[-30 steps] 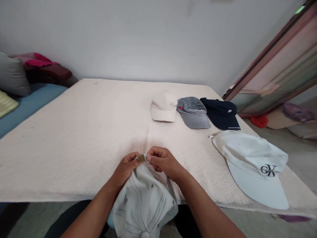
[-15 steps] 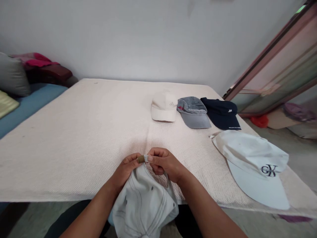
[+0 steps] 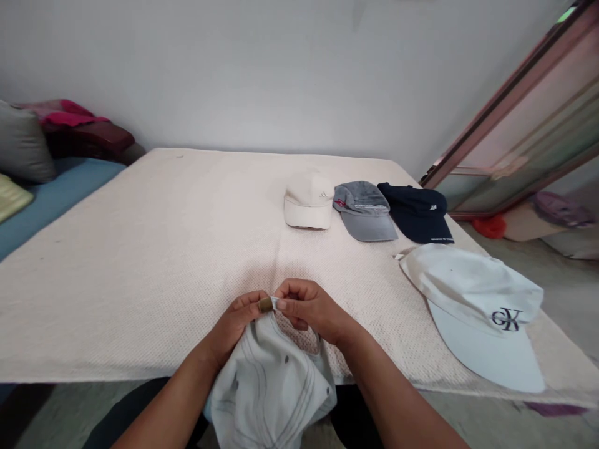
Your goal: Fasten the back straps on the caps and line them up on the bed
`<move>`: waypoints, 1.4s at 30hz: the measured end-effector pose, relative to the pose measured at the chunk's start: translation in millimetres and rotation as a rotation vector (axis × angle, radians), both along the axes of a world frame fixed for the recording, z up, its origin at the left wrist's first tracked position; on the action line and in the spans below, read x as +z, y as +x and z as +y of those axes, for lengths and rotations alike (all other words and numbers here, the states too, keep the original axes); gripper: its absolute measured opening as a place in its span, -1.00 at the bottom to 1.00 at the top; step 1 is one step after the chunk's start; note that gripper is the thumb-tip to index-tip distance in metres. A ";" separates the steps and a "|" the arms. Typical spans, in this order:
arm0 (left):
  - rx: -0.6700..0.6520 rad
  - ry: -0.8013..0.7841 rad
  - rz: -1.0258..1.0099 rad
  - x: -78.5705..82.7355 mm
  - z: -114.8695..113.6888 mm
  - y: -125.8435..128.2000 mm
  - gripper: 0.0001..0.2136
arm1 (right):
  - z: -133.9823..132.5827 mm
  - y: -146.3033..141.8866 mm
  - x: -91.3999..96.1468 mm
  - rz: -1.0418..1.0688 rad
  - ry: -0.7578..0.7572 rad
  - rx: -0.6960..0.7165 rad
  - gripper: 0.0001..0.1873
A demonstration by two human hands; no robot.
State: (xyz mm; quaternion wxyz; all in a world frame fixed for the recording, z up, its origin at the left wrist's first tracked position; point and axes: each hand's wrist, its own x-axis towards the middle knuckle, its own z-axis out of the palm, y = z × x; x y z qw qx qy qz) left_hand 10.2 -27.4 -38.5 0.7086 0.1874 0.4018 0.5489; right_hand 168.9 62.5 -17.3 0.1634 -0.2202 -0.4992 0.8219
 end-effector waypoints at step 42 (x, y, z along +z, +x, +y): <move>-0.021 -0.106 0.154 3.8 3.4 -0.3 -0.82 | 4.0 5.7 2.3 -0.172 0.095 0.030 -0.76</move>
